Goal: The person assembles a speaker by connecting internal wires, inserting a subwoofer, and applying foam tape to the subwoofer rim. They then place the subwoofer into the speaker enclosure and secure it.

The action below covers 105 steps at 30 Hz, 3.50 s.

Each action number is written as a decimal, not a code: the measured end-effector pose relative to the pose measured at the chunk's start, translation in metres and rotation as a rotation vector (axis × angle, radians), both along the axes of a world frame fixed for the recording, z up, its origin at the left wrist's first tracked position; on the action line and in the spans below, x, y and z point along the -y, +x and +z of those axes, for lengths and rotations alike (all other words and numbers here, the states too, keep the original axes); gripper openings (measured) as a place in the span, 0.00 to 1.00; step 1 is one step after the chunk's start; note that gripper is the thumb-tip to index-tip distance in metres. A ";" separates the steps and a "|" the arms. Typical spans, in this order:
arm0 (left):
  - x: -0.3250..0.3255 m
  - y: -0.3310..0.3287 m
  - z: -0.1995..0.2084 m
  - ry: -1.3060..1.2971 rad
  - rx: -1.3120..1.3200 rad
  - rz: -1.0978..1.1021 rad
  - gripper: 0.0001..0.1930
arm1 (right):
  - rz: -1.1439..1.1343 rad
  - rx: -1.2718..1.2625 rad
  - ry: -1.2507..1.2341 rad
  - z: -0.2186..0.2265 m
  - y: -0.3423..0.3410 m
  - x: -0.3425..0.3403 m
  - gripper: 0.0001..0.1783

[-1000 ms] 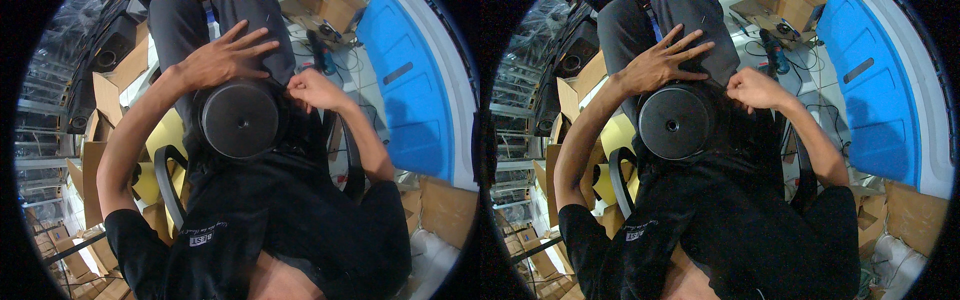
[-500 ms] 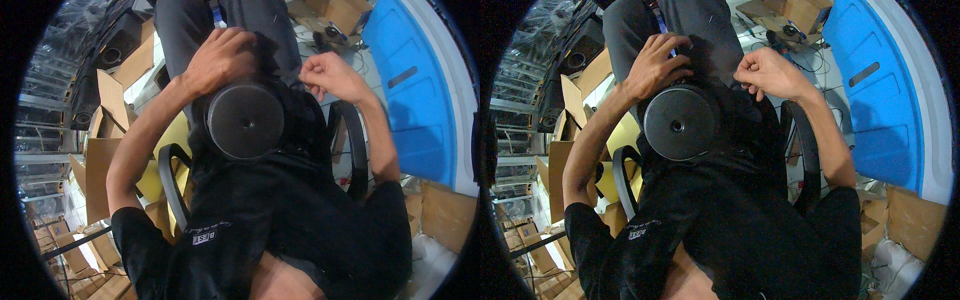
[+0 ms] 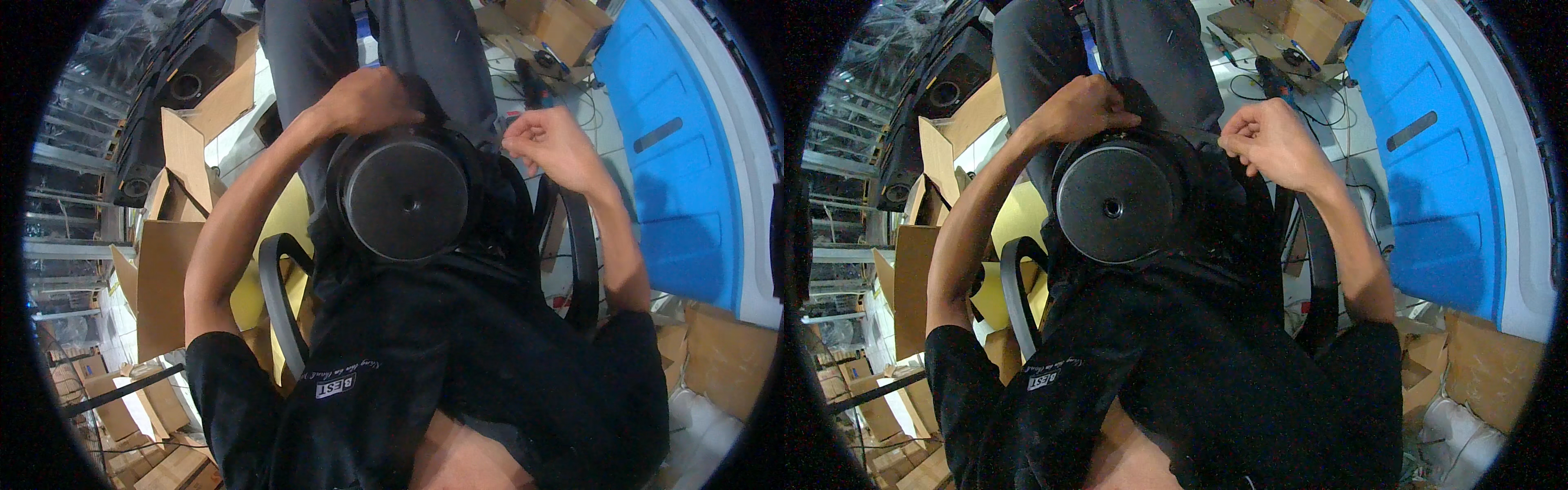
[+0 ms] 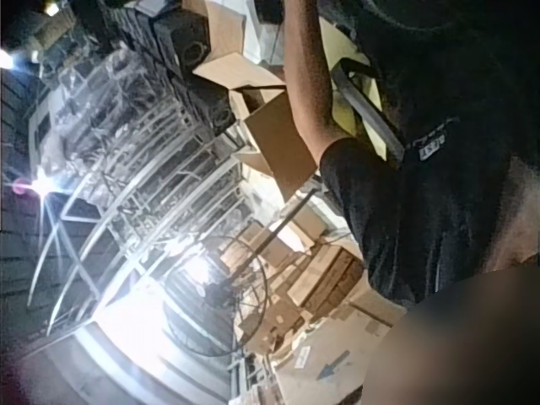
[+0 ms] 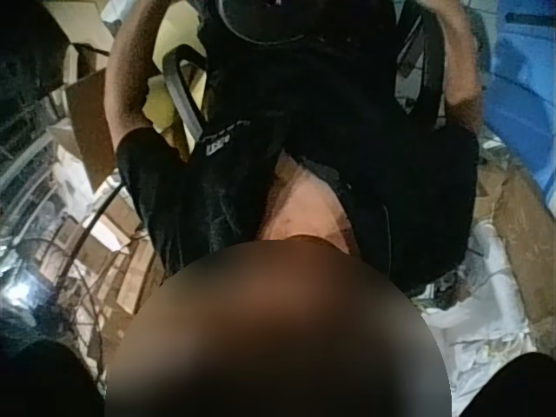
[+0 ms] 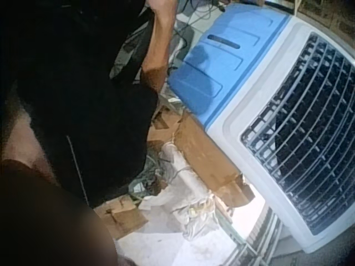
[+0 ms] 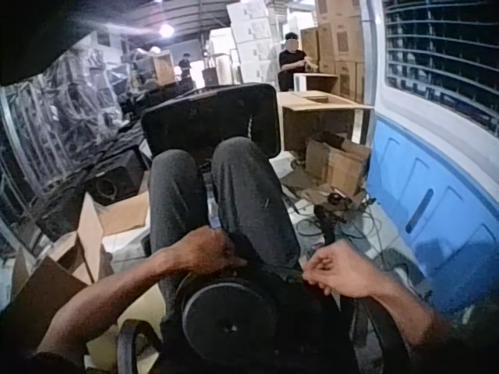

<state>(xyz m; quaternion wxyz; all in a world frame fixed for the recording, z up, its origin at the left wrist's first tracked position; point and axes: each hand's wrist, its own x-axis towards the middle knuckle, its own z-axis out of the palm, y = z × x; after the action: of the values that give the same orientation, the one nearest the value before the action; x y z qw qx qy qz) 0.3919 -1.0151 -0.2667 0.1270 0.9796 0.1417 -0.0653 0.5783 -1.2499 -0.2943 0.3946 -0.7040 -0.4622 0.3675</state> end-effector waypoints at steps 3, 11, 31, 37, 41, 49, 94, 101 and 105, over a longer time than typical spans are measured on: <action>0.001 0.001 0.000 0.013 -0.024 0.016 0.21 | -0.043 0.023 -0.036 0.007 0.001 0.011 0.09; 0.002 -0.001 0.005 -0.073 -0.027 0.046 0.24 | -0.059 -0.066 -0.006 -0.011 -0.004 0.006 0.11; 0.009 0.014 -0.004 -0.473 0.036 0.226 0.30 | -0.075 -0.239 -0.066 -0.020 -0.007 0.008 0.12; 0.022 0.017 -0.011 -0.405 0.058 0.401 0.27 | -0.059 -0.299 -0.102 -0.028 -0.012 0.007 0.11; 0.019 0.018 -0.020 -0.384 0.040 0.388 0.27 | -0.050 -0.300 -0.140 -0.030 -0.017 0.006 0.10; 0.022 0.022 -0.016 -0.356 0.008 0.324 0.30 | -0.051 -0.305 -0.183 -0.029 -0.023 0.002 0.10; 0.033 0.035 -0.020 -0.253 -0.140 0.310 0.36 | 0.100 0.025 -0.249 -0.033 -0.024 0.000 0.08; 0.033 0.035 -0.021 -0.244 -0.136 0.308 0.35 | 0.138 0.170 -0.178 -0.037 -0.025 -0.001 0.09; 0.034 0.034 -0.022 -0.244 -0.104 0.308 0.36 | 0.147 0.315 -0.058 -0.043 -0.030 0.001 0.11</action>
<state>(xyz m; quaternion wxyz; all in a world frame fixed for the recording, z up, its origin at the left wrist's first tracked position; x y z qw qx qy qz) 0.4255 -1.0487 -0.2885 0.2456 0.9190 0.2873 -0.1124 0.5483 -1.2512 -0.3369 0.2690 -0.7283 -0.5576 0.2937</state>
